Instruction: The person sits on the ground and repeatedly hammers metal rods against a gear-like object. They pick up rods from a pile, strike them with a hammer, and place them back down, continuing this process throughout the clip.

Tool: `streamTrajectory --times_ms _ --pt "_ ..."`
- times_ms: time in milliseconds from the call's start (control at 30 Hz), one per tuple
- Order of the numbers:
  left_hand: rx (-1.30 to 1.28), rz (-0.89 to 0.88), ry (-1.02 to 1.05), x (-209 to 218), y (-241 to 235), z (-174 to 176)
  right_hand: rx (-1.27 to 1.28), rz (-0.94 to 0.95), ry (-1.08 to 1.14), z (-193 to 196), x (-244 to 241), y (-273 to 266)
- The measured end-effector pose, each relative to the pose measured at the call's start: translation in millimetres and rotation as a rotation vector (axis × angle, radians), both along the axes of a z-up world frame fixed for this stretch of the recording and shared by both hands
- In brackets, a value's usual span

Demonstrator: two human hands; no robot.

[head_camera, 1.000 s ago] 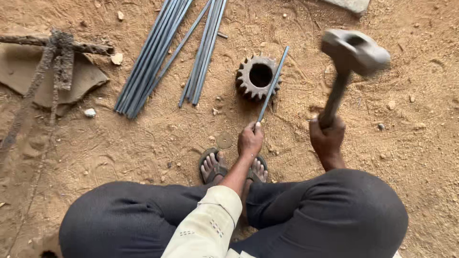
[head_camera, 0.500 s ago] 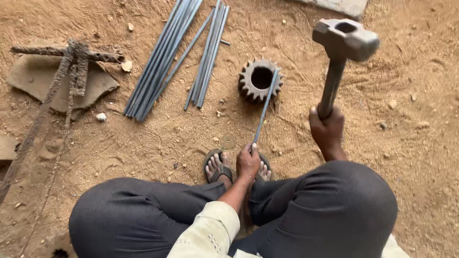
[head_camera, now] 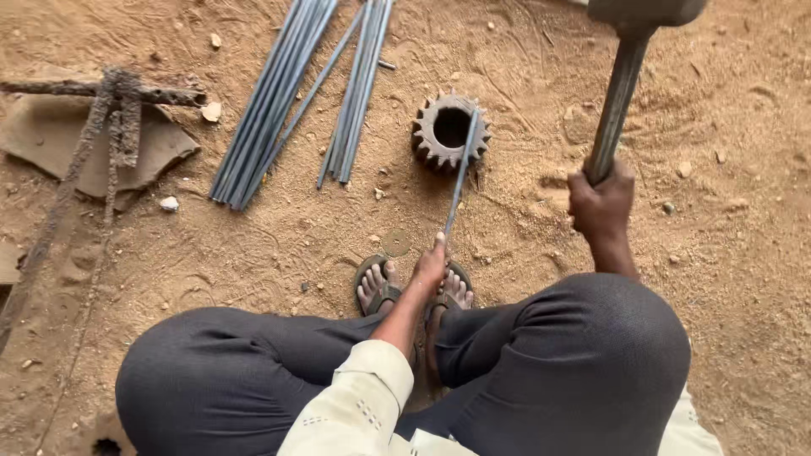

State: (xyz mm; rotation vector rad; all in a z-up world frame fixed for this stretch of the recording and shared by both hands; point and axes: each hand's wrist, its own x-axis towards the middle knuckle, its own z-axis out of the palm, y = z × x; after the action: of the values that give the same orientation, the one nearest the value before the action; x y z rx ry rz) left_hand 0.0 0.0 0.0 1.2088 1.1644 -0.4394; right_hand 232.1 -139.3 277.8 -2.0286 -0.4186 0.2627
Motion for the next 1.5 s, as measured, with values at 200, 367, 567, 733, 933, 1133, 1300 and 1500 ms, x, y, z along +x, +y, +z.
streamTrajectory --times_ms 200,367,567,733,933,1133,1300,1500 --pt "-0.213 0.149 -0.069 1.8 12.9 -26.4 -0.48 0.158 0.107 -20.8 21.8 50.0" --pt "-0.3 0.218 -0.262 10.1 27.4 3.9 -0.434 0.036 0.398 20.2 28.0 60.0" --pt "0.317 0.003 -0.039 7.9 8.6 42.2 -0.133 0.134 -0.03 -25.6 16.0 24.3" --pt "0.444 -0.059 0.048 25.1 18.6 48.8 -0.566 0.274 0.057 -27.0 48.5 48.9" --pt "0.261 -0.125 -0.026 37.8 26.2 8.3 -0.538 0.096 0.372 47.3 36.5 53.8" --pt "-0.261 0.147 -0.151 21.0 11.6 12.8 -0.134 0.203 -0.044 74.3 8.9 35.4" --pt "-0.337 0.278 -0.128 16.2 17.7 54.8 0.059 0.227 -0.322 91.4 9.4 35.6" --pt "-0.277 0.311 -0.155 11.2 25.0 58.7 0.023 0.271 -0.322 29.9 28.8 43.9"
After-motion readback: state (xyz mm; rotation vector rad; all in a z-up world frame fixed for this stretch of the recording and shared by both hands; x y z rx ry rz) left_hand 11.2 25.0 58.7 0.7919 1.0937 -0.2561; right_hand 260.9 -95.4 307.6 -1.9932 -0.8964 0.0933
